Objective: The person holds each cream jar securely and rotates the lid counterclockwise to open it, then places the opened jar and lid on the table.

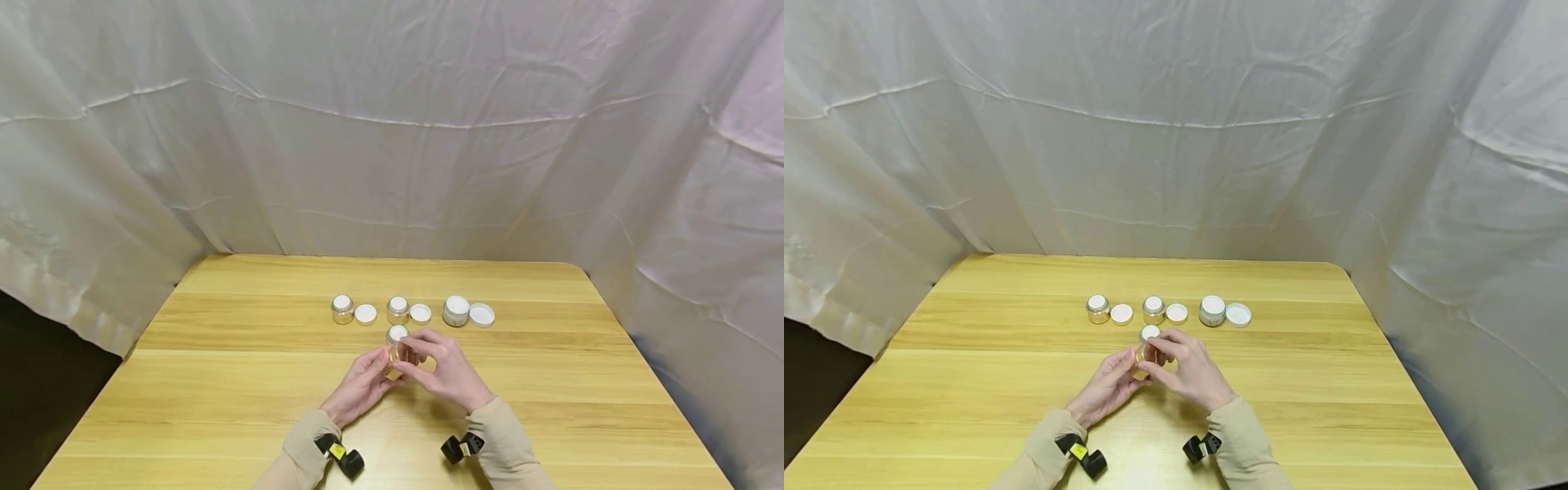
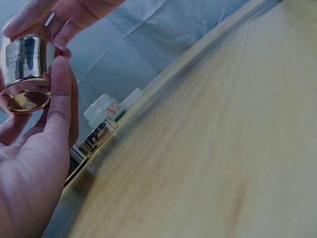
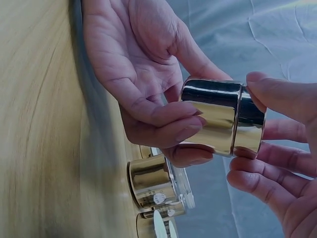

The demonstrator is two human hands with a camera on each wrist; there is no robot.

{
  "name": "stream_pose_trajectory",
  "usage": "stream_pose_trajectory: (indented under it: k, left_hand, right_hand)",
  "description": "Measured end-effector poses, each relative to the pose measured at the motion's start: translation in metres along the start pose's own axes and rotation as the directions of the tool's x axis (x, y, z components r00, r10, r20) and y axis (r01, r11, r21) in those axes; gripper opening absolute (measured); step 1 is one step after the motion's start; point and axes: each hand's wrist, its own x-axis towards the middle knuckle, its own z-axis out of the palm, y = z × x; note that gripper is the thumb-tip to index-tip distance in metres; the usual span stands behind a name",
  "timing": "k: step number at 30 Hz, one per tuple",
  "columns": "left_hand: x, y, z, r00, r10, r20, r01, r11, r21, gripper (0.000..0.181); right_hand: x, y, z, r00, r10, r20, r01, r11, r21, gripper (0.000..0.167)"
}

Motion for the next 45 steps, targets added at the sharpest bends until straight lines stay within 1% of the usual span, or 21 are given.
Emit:
stream_pose_trajectory:
  k: [9,12,16,19,21,24,27,29,31,33,35,38,41,45]
  left_hand:
    - [-0.0008,-0.0016,0.0011,1.0,0.01,-0.022,-0.01,1.0,0.008,0.031]
    - [-0.0014,-0.002,0.0017,0.999,0.025,-0.021,-0.025,1.0,0.005,0.031]
    - [-0.0021,-0.0021,0.0021,0.999,0.051,-0.007,-0.051,0.999,-0.01,0.032]
    - [-0.0029,-0.0016,0.0026,0.997,0.073,-0.011,-0.073,0.997,-0.033,0.032]
    - [-0.0033,-0.0012,0.003,0.996,0.083,-0.018,-0.084,0.995,-0.044,0.031]
    - [-0.0033,-0.0007,0.0033,0.995,0.095,-0.027,-0.096,0.994,-0.053,0.031]
    - [-0.0027,-0.0009,0.003,0.995,0.097,-0.031,-0.098,0.994,-0.057,0.03]
    - [-0.0021,-0.0012,0.0027,0.995,0.098,-0.034,-0.1,0.993,-0.059,0.028]
    - [-0.0015,-0.0015,0.0022,0.994,0.1,-0.03,-0.102,0.993,-0.059,0.027]
    - [-0.001,-0.002,0.0015,0.995,0.101,-0.021,-0.102,0.993,-0.054,0.027]
    - [-0.0007,-0.0022,0.0009,0.995,0.1,-0.011,-0.1,0.994,-0.046,0.029]
    - [-0.0007,-0.0026,0.0001,0.995,0.097,-0.006,-0.097,0.995,-0.036,0.029]
    - [-0.001,-0.0025,0.0002,0.995,0.096,-0.012,-0.097,0.995,-0.029,0.028]
    - [-0.0022,-0.0011,0.0009,0.996,0.087,-0.03,-0.088,0.996,-0.032,0.026]
  right_hand:
    - [-0.0003,-0.0021,-0.0019,0.999,-0.019,0.031,0.018,1.0,0.02,0.037]
    - [-0.0004,-0.0025,-0.0024,0.999,-0.027,0.036,0.026,0.999,0.019,0.037]
    - [-0.0003,-0.0021,-0.003,0.997,-0.064,0.042,0.064,0.998,0.004,0.038]
    - [0.0006,-0.0017,-0.0034,0.994,-0.095,0.047,0.096,0.995,-0.007,0.04]
    - [0.0011,-0.0017,-0.0038,0.994,-0.098,0.055,0.098,0.995,0.0,0.043]
    - [0.0008,-0.0018,-0.0039,0.995,-0.077,0.056,0.075,0.997,0.022,0.043]
    - [-0.0002,-0.0029,-0.0032,0.999,-0.016,0.035,0.016,1.0,0.012,0.042]
    - [-0.0007,-0.0041,-0.0023,0.999,0.037,0.004,-0.037,0.999,-0.009,0.042]
    - [-0.001,-0.0048,-0.0009,0.995,0.091,-0.037,-0.092,0.995,-0.032,0.041]
    - [-0.0011,-0.0049,0.0007,0.99,0.123,-0.075,-0.127,0.991,-0.039,0.038]
    - [-0.0009,-0.0047,0.002,0.987,0.128,-0.102,-0.131,0.991,-0.022,0.034]
    - [0.0005,-0.0051,0.0029,0.989,0.1,-0.106,-0.098,0.995,0.024,0.028]
    - [0.0024,-0.0062,0.0026,0.993,0.076,-0.088,-0.071,0.995,0.068,0.026]
    - [0.0034,-0.0073,0.0006,0.996,0.077,-0.051,-0.073,0.995,0.072,0.03]
